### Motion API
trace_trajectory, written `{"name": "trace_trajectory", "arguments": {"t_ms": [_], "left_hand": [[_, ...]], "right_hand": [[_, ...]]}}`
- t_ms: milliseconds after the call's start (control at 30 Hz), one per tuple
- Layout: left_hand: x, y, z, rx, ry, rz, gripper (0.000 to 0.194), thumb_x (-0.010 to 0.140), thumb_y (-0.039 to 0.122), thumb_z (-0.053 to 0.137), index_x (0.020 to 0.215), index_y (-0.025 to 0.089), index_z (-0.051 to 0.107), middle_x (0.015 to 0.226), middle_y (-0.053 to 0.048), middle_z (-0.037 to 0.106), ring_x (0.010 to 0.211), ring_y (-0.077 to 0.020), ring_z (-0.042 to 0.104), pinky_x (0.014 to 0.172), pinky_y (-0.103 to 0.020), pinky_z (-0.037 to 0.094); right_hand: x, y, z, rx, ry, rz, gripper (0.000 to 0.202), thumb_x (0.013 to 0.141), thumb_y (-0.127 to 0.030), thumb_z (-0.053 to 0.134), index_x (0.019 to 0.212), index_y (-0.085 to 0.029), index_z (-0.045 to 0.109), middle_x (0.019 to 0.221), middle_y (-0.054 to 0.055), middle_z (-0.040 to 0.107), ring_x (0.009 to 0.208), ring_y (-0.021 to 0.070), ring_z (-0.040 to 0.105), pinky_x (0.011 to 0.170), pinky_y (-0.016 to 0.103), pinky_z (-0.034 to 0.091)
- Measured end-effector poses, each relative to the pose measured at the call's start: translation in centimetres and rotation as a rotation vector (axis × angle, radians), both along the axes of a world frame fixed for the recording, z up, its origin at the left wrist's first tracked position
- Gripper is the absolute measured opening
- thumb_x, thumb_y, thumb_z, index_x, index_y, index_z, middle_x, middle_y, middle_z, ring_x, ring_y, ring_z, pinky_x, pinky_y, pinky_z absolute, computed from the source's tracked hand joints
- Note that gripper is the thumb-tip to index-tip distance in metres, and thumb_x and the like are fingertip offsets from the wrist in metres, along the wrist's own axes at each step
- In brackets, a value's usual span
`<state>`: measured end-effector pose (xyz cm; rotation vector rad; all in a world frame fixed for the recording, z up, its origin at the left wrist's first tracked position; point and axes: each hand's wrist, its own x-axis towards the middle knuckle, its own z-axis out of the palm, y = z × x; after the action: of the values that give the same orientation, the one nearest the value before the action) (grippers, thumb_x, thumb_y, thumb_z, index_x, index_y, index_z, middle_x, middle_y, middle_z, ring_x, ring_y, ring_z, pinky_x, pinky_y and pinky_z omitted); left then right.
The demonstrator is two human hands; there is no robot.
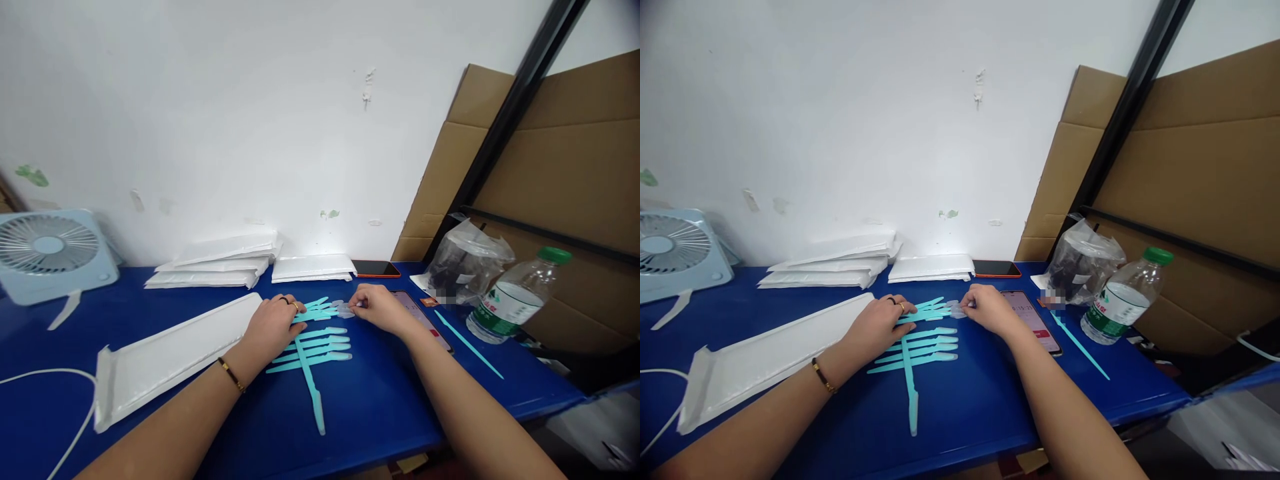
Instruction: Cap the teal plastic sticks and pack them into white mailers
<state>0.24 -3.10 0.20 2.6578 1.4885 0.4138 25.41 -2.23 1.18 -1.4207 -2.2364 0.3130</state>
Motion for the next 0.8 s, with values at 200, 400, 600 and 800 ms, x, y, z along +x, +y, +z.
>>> {"name": "trace_trajectory", "arguments": {"t_ms": [200,400,600,800], "left_hand": [[-0.2,0.3,-0.1,-0.03,0.034,0.013,0.015,0.08,0.031,0.051,0.079,0.022,0.064,0.081,-0.002,0.065,0.083,-0.0197,0.056,0.068,-0.029,0.036],[-0.2,0.0,0.2,-0.072,-0.008,-0.01,0.016,0.077,0.031,0.053,0.07,0.022,0.064,0.076,-0.001,0.066,0.077,-0.0183,0.056,0.066,-0.028,0.035],[0.3,0.1,-0.1,-0.104,-0.043,-0.028,0.013,0.075,0.031,0.056,0.07,0.022,0.064,0.075,0.0,0.065,0.072,-0.017,0.056,0.063,-0.027,0.035],[0.4,-0.3,0.0,-0.121,-0.053,-0.109,0.016,0.076,0.037,0.058,0.079,0.024,0.067,0.084,-0.001,0.065,0.083,-0.0187,0.056,0.07,-0.028,0.038]], "right_hand": [[0.1,0.2,-0.4,-0.067,-0.094,0.038,0.008,0.069,-0.025,0.065,0.07,-0.02,0.07,0.078,0.003,0.064,0.067,0.014,0.057,0.058,0.022,0.039],[0.3,0.1,-0.3,-0.2,-0.01,0.058,0.011,0.065,-0.029,0.069,0.068,-0.019,0.07,0.074,0.001,0.068,0.066,0.0143,0.059,0.057,0.022,0.04],[-0.7,0.1,-1.1,-0.246,0.083,0.143,0.016,0.064,-0.035,0.071,0.068,-0.019,0.072,0.069,0.001,0.067,0.064,0.0143,0.058,0.055,0.022,0.039],[-0.4,0.1,-0.9,-0.214,0.071,0.212,0.015,0.069,-0.034,0.067,0.072,-0.02,0.073,0.07,0.001,0.064,0.063,0.013,0.056,0.057,0.022,0.039]]}}
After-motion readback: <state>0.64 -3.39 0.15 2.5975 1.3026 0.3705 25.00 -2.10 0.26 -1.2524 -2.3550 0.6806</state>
